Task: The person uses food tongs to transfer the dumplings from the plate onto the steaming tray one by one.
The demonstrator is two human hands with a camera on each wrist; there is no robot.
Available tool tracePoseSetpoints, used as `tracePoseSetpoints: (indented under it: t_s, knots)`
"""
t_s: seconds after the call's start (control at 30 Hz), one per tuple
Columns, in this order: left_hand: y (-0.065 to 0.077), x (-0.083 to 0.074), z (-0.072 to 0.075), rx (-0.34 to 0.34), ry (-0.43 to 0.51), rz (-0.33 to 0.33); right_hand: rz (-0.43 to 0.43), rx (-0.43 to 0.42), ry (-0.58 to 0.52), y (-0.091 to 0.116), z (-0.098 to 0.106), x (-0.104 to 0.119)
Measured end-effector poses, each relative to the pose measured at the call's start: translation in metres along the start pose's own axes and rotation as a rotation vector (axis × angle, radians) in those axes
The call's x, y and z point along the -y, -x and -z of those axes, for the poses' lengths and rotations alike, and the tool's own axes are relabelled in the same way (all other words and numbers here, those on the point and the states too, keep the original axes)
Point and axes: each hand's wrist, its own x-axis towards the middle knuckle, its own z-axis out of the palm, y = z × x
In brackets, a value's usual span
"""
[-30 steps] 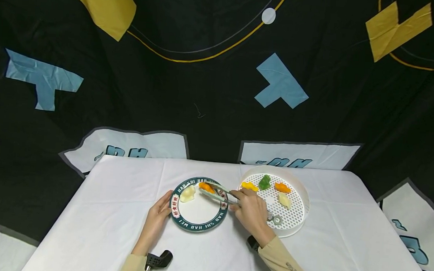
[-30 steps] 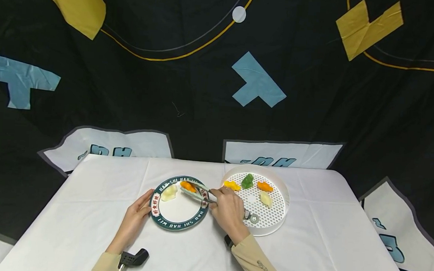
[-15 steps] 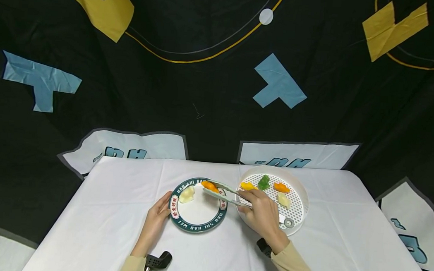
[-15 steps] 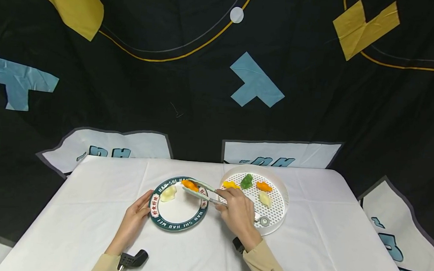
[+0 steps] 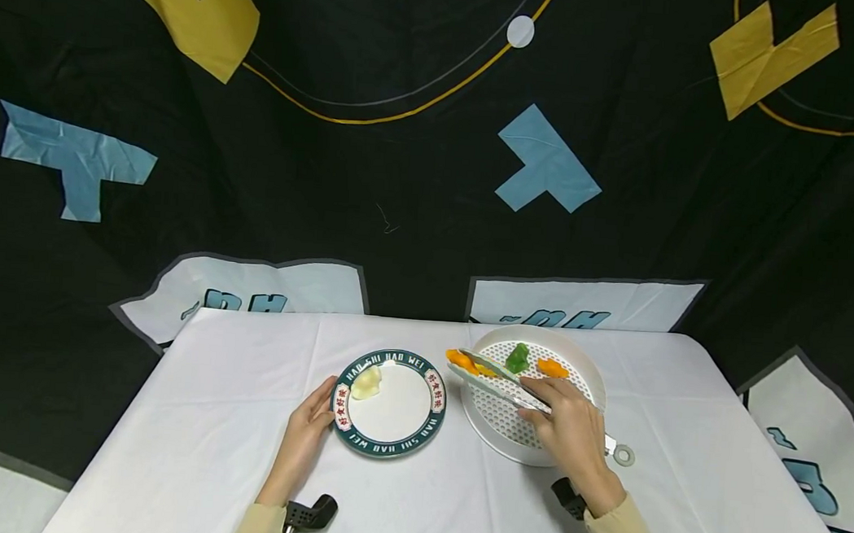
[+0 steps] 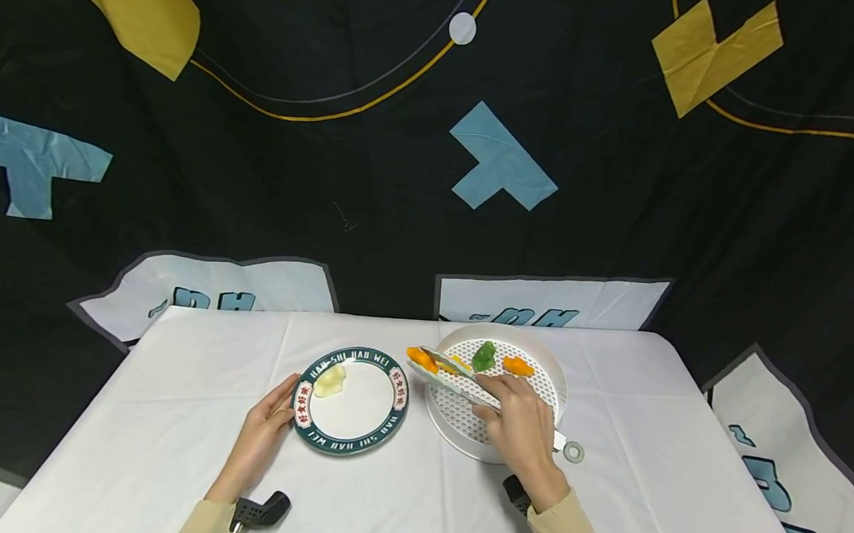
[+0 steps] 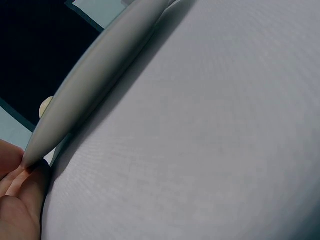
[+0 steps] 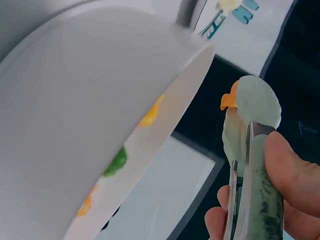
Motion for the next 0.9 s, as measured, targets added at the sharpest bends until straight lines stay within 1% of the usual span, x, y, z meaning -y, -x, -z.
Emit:
tracePoseSetpoints:
  t_s: [0.1, 0.3, 0.43, 0.57, 0.67, 0.9]
  knots:
    - [0.0, 0.0, 0.0, -0.007, -0.019, 0.0, -0.035, -0.005, 0.024, 0.005, 0.007, -0.008]
    - [0.001, 0.001, 0.0, -0.016, -0.031, -0.027, -0.093, 0.006, 0.072, 0.015, 0.019, -0.022]
    - [0.0, 0.0, 0.001, -0.01, -0.023, -0.012, -0.109, 0.016, 0.094, 0.021, 0.024, -0.031]
    - [-0.001, 0.0, 0.001, -0.003, -0.004, 0.007, -0.121, 0.022, 0.111, 0.027, 0.025, -0.039]
    - [-0.001, -0.001, 0.001, -0.004, -0.008, 0.012, -0.133, 0.034, 0.116, 0.03, 0.024, -0.043]
    - [0.0, -0.001, 0.0, -0.004, -0.023, 0.006, -0.176, 0.076, 0.154, 0.033, 0.021, -0.047]
